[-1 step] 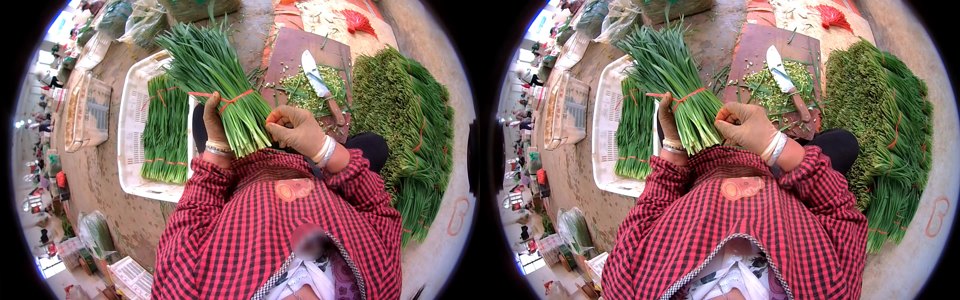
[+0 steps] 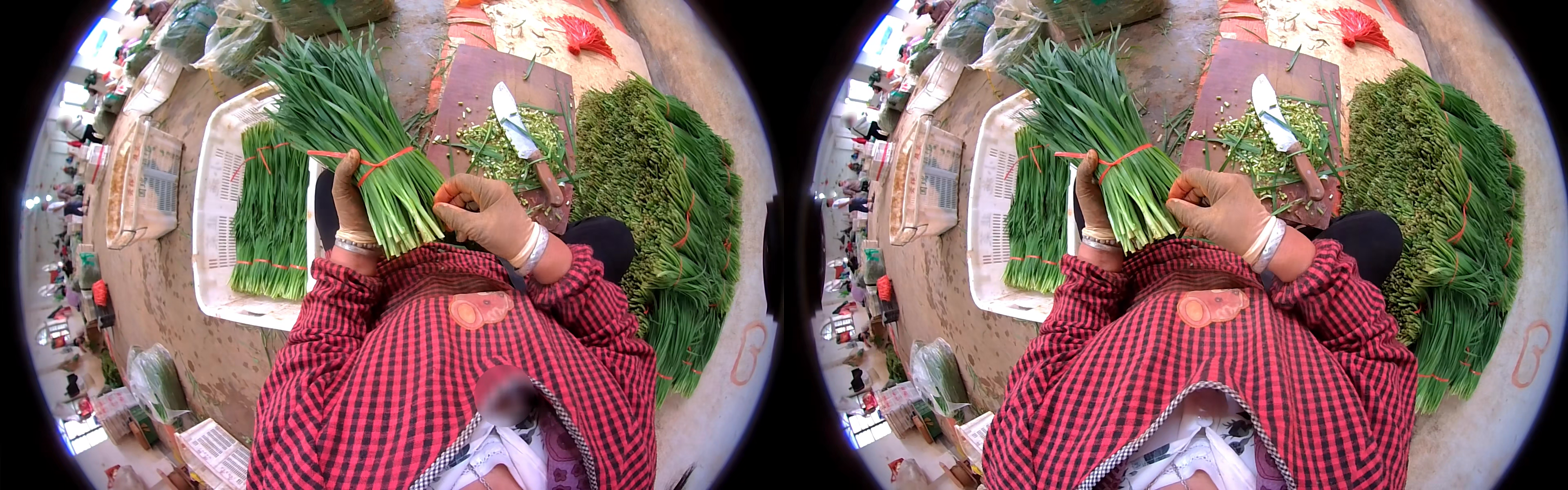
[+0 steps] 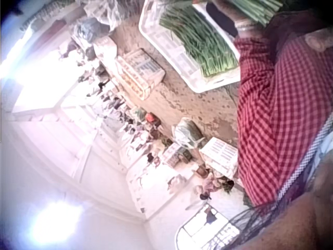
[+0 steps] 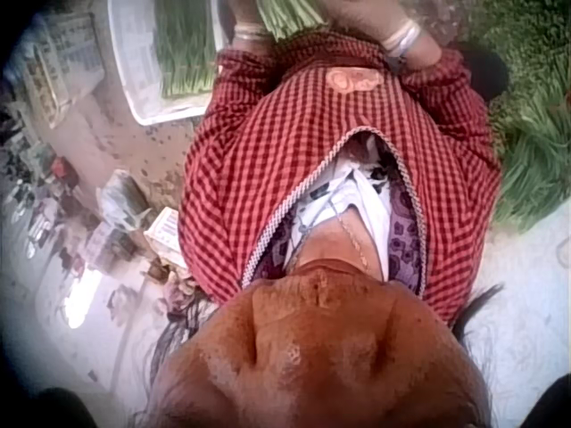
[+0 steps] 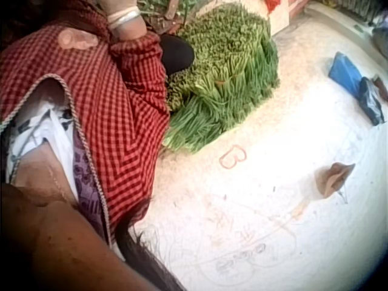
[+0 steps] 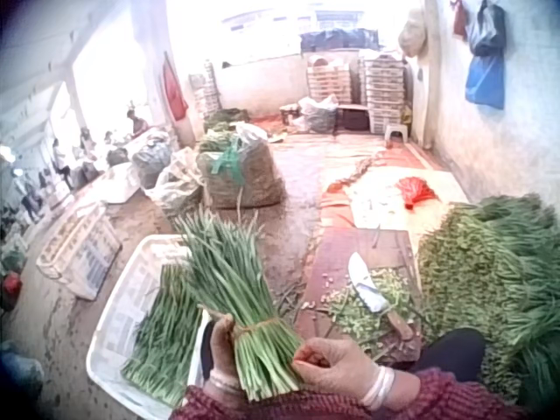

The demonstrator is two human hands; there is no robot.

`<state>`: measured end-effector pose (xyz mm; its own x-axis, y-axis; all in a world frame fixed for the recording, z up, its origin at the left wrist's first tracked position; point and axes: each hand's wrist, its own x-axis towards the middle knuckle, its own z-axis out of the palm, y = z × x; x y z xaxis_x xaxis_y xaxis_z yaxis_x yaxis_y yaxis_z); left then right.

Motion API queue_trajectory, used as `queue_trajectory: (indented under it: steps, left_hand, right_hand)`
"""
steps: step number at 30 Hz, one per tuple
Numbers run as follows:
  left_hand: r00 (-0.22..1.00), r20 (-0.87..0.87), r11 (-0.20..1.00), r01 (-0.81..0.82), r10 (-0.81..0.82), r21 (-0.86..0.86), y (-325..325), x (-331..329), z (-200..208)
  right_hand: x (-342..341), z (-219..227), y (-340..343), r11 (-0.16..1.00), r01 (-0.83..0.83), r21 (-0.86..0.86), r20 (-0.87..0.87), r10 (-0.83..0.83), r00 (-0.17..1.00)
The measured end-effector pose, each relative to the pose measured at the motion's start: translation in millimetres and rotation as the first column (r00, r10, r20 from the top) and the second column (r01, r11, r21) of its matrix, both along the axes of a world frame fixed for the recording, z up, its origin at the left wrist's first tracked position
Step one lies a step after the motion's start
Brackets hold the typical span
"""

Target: The person trims the root ends of green onion bundles using a knife on a wooden board and places the finished bundles into a plastic crate.

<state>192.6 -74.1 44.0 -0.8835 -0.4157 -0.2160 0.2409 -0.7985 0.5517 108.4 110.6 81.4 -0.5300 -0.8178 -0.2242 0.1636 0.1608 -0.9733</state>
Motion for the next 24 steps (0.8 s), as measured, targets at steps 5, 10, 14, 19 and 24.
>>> queue_trajectory:
  steps: [5, 10, 14, 19, 24]
  left_hand:
    - [0.955, 0.269, 0.964, -0.053, 0.125, -0.261, 0, -7, 10]
    - [0.941, 0.336, 0.785, 0.186, 0.029, -0.59, 18, -24, 22]
    - [0.878, 0.476, 0.766, 0.337, -0.046, -0.548, 20, -20, 4]
    - [0.902, 0.341, 0.891, 0.365, -0.265, -0.272, 17, -24, -23]
    - [0.818, 0.302, 0.827, 0.546, -0.49, -0.135, 45, -15, -27]
  right_hand:
    - [-31, 0, 5, 0.993, 0.086, -0.076, -0.072, -0.091, 0.993]
    - [-45, -46, -9, 0.993, -0.058, -0.105, -0.161, 0.041, 0.986]
    - [-42, -74, 9, 0.957, 0.214, -0.195, 0.341, -0.138, 0.93]
    - [-42, -81, 41, 0.921, 0.212, -0.328, 0.651, 0.057, 0.757]
    - [-32, -49, 53, 0.895, 0.166, -0.415, 0.661, 0.17, 0.731]
